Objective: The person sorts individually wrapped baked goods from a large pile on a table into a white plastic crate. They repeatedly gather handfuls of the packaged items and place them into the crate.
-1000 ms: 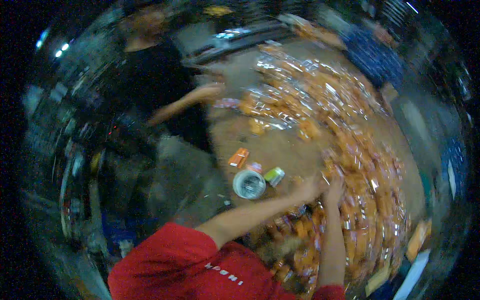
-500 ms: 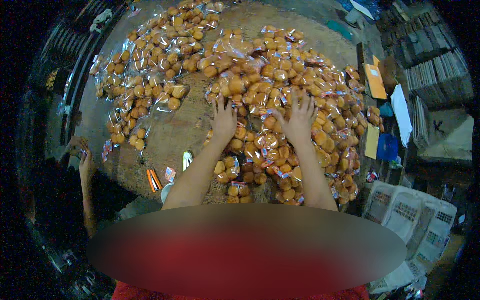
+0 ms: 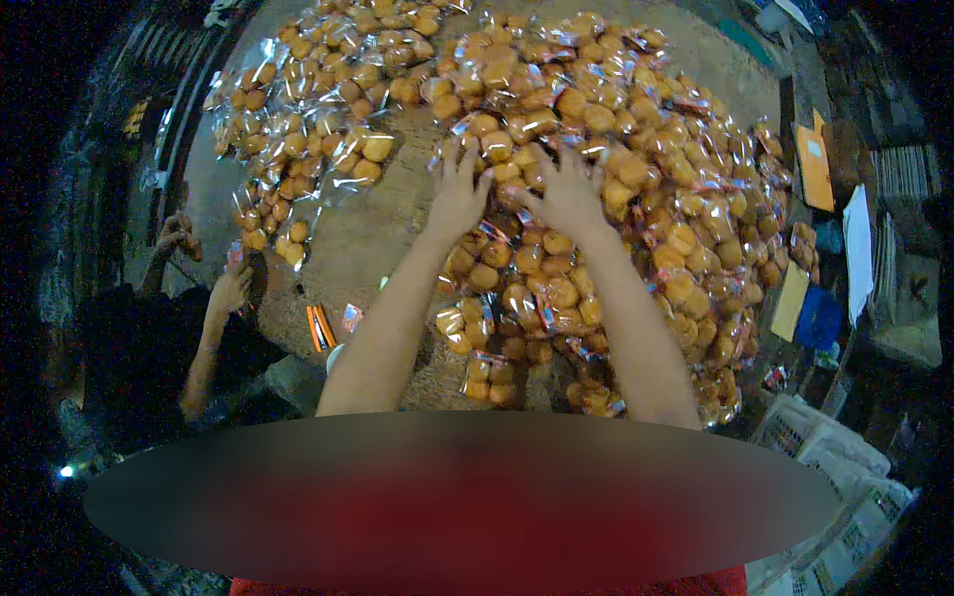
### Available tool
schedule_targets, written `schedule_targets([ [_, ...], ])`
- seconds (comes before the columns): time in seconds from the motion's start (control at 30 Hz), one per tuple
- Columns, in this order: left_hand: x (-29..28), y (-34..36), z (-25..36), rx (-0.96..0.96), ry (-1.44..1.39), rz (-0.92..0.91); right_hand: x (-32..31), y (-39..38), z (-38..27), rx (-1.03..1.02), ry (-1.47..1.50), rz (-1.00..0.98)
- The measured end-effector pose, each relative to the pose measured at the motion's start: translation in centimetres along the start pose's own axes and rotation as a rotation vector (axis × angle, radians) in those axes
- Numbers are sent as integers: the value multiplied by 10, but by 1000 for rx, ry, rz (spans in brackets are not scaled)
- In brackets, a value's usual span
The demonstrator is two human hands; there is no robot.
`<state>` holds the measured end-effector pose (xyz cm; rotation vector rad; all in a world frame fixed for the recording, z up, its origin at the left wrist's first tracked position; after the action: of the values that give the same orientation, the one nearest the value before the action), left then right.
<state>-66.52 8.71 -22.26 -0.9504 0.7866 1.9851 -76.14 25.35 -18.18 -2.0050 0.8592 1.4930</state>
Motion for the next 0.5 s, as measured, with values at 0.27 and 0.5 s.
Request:
schedule_targets([
  [0.27, -26, -88, -23, -68, -87, -321, -23, -147, -31, 16, -49, 130],
  [0.5, -54, -137, 9, -77, -63, -253, -15, -225, -64, 51, 57, 209],
])
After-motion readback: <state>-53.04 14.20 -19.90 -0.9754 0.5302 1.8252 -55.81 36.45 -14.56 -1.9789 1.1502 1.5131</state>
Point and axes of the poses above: each hand's wrist, its own y-axis towards the middle knuckle, its own x-axis out of the palm, z = x × y, the point moved 4 cm from there along y, towards the middle knuckle, and after that the axes turned 8 degrees about z, right-handed, at the moved point
